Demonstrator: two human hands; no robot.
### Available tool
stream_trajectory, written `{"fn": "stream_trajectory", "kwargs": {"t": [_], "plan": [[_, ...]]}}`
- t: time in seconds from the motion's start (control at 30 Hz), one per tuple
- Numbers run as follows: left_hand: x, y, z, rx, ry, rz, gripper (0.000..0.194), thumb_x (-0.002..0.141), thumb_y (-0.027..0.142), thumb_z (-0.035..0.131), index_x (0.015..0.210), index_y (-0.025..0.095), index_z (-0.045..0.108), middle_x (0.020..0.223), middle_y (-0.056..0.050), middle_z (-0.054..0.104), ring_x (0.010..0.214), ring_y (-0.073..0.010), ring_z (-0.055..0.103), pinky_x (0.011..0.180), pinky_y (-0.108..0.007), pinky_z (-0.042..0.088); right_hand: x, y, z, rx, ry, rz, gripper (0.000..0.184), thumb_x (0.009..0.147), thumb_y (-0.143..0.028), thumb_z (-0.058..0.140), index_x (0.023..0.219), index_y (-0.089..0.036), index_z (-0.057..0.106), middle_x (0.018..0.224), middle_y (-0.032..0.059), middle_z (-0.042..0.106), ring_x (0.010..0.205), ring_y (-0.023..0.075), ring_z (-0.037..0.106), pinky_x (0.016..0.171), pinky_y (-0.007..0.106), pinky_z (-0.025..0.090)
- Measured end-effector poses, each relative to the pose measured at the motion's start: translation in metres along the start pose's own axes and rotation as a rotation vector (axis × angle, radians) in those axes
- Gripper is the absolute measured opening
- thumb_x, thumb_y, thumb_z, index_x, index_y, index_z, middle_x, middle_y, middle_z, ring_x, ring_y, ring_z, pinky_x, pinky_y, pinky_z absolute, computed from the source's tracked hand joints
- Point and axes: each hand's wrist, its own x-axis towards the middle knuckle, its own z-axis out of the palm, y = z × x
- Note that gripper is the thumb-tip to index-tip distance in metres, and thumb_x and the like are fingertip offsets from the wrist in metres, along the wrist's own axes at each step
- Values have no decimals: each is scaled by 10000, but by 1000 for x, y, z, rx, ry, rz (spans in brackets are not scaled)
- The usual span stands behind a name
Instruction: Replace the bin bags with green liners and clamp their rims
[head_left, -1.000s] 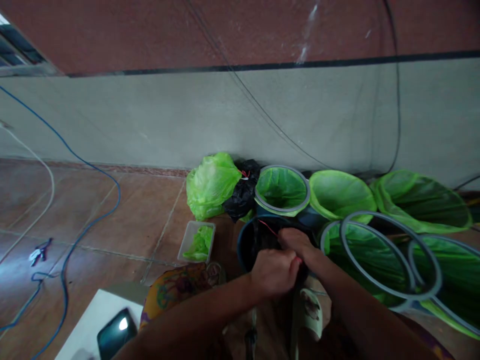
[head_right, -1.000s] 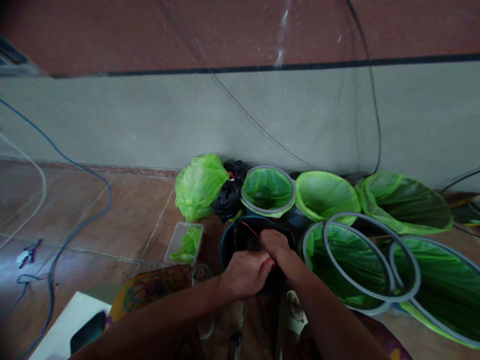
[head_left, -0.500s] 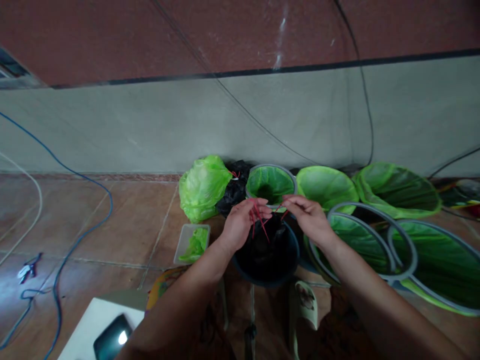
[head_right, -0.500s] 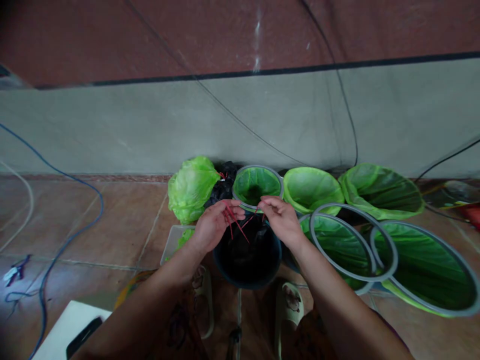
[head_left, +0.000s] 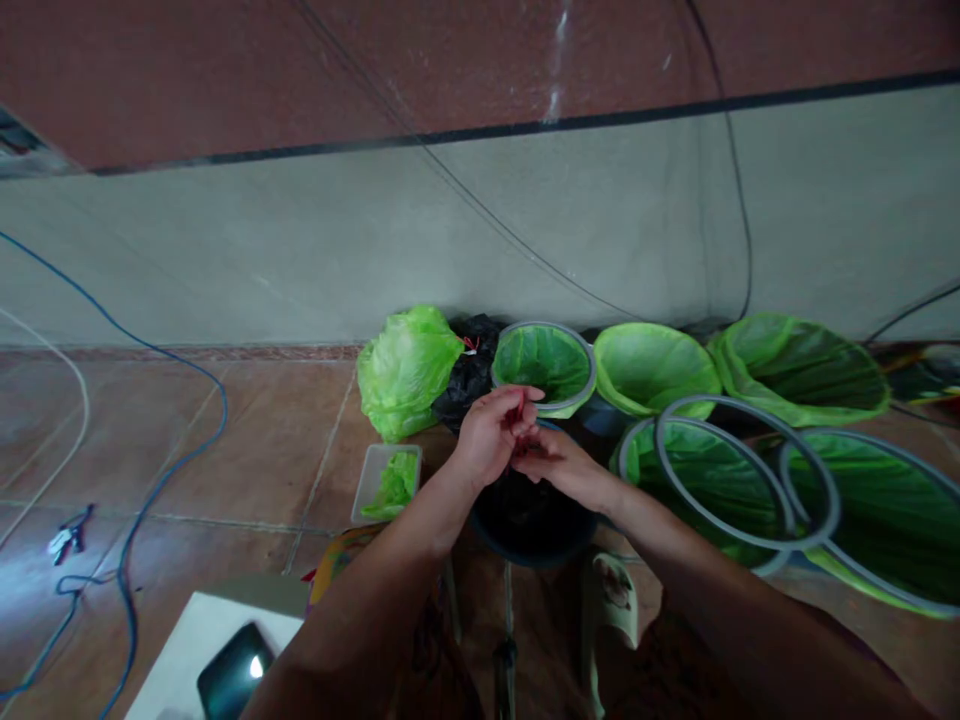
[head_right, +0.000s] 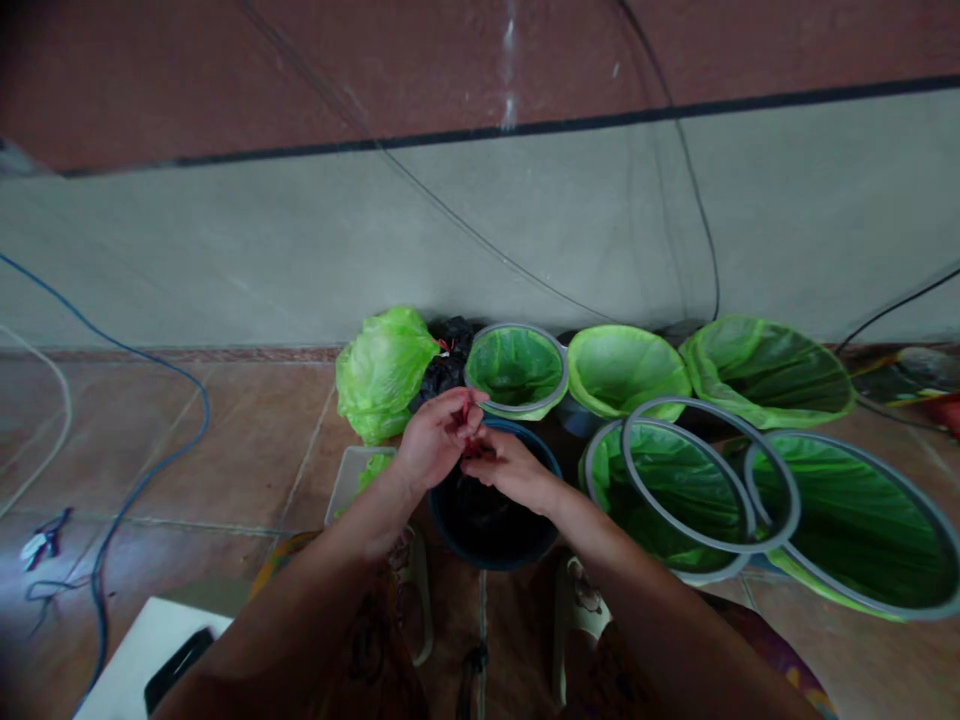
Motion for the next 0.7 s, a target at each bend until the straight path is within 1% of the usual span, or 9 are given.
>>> {"fn": "stream_trajectory", "kwargs": {"t": [0.1, 0.2, 0.3, 0.37, 0.43, 0.5, 0.57, 0.63, 0.7], "plan": [[5, 0, 0, -27, 39, 14, 182, 746, 204, 552, 849, 125, 681, 567, 51, 486, 486, -51, 368, 618, -227, 415, 2, 6, 10, 39, -67, 30, 193, 768, -356, 648, 757, -183, 562, 623, -51, 541, 509, 76, 432, 504, 229, 326], [11, -2, -8, 9, 198, 68, 210, 714, 171, 543, 884, 138, 660, 714, 8, 610, 624, -77, 531, 702, -231, 443, 6, 7, 3, 90, 67, 43, 248, 763, -406, 666, 752, -189, 546, 618, -49, 557, 484, 69, 433, 487, 226, 323], [14, -14, -21, 223, 385, 59, 222, 690, 143, 541, 890, 151, 636, 833, -18, 671, 760, -115, 607, 760, -246, 451, 8, 5, -11, 183, 207, 40, 317, 729, -456, 712, 733, -189, 541, 573, -60, 532, 476, 68, 439, 481, 221, 330], [11, -29, -28, 463, 414, -21, 208, 687, 127, 536, 870, 151, 633, 802, -20, 671, 741, -132, 603, 733, -261, 451, 8, 2, -19, 233, 268, 46, 354, 706, -486, 739, 744, -182, 563, 587, -53, 553, 479, 65, 453, 481, 215, 338], [6, -47, -32, 697, 322, -77, 183, 684, 102, 530, 827, 145, 637, 767, -22, 667, 721, -145, 595, 716, -277, 455, 8, -1, -22, 259, 299, 46, 370, 685, -488, 767, 758, -174, 586, 617, -40, 587, 496, 64, 475, 494, 210, 355], [0, -63, -31, 876, 159, -36, 168, 689, 78, 532, 795, 147, 640, 773, -18, 671, 738, -148, 595, 740, -282, 465, 8, -4, -23, 282, 290, 35, 368, 681, -483, 780, 763, -173, 599, 642, -27, 609, 521, 71, 501, 515, 214, 381], [-5, -76, -28, 961, 25, 38, 158, 727, 87, 539, 814, 152, 654, 803, -13, 677, 754, -144, 596, 757, -276, 473, 7, -6, -22, 308, 277, 17, 359, 683, -475, 784, 761, -176, 603, 660, -22, 618, 532, 72, 503, 523, 216, 392], [-8, -84, -26, 983, -33, 78, 154, 792, 128, 531, 857, 156, 668, 807, -10, 675, 734, -137, 592, 749, -272, 482, 7, -7, -21, 328, 274, 22, 352, 683, -465, 790, 763, -176, 606, 679, -20, 625, 528, 65, 486, 510, 209, 383], [-8, -88, -26, 985, -32, 70, 174, 846, 171, 507, 892, 157, 674, 793, -9, 669, 701, -132, 589, 722, -270, 492, 7, -6, -21, 337, 269, 34, 350, 684, -458, 794, 776, -174, 611, 705, -14, 635, 524, 58, 468, 492, 200, 366]]}}
